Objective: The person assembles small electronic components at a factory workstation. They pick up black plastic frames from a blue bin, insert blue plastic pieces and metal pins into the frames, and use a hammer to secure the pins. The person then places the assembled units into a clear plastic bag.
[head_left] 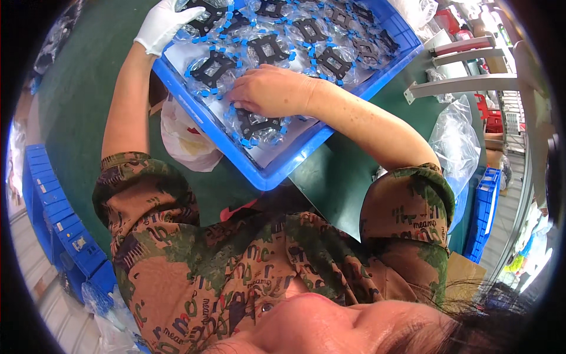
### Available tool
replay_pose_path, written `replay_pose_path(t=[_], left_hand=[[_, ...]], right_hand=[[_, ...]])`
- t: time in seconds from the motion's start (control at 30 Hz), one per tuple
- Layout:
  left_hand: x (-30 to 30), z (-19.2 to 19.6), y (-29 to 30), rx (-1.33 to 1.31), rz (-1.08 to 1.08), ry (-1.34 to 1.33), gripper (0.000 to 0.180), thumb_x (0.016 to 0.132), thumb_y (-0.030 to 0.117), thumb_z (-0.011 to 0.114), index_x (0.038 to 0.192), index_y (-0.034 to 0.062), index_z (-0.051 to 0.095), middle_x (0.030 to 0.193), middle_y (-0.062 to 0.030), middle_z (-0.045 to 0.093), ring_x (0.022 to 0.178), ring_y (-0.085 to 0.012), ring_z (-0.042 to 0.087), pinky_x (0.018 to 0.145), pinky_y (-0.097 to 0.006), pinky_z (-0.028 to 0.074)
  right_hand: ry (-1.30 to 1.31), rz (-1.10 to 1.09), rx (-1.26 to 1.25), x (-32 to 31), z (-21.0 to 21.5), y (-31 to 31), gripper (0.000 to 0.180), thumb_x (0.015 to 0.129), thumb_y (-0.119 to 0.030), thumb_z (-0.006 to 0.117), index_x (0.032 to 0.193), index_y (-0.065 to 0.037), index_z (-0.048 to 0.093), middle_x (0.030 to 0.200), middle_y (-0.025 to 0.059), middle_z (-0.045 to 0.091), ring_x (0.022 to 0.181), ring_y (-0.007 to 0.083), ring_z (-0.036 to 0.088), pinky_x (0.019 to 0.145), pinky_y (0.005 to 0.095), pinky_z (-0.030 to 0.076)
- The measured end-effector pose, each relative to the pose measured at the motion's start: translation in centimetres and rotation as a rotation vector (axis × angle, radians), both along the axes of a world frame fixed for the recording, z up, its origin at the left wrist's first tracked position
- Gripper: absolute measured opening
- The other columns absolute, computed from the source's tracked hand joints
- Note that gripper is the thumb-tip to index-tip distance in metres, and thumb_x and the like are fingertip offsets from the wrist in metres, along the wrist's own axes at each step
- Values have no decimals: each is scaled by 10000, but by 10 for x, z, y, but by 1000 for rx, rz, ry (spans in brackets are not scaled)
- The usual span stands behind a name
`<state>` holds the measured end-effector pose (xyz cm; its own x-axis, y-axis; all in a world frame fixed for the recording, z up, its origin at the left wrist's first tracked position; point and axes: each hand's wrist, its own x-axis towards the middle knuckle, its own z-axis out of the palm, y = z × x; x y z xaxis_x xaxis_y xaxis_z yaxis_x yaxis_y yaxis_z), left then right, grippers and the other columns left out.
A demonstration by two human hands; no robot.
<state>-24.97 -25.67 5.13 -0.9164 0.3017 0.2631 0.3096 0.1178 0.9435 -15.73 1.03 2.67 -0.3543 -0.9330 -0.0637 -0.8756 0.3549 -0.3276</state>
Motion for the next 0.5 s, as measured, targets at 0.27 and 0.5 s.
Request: replay_pose_path(t=[0.27,0.5], left_hand=[[-4,-5,-1,0,4,29,526,831,-52,697,1345,-10,587,1184,-82,703,1118,-183,654,1001,-336,523],[-4,-7,0,-9,71,11,547,834,-53,704,1365,-8,579,1235,-82,684,1155,-179,641,1015,-336,517]], right_hand=[[-56,51,-118,-5,-15,5,248,968,-204,631,1184,-113,713,1145,105,711,1101,338,675,940,453,548],[-226,48,-75,-16,-16,4,293,1005,-248,611,1220,-68,696,1187,126,693,1088,358,662,956,456,538]])
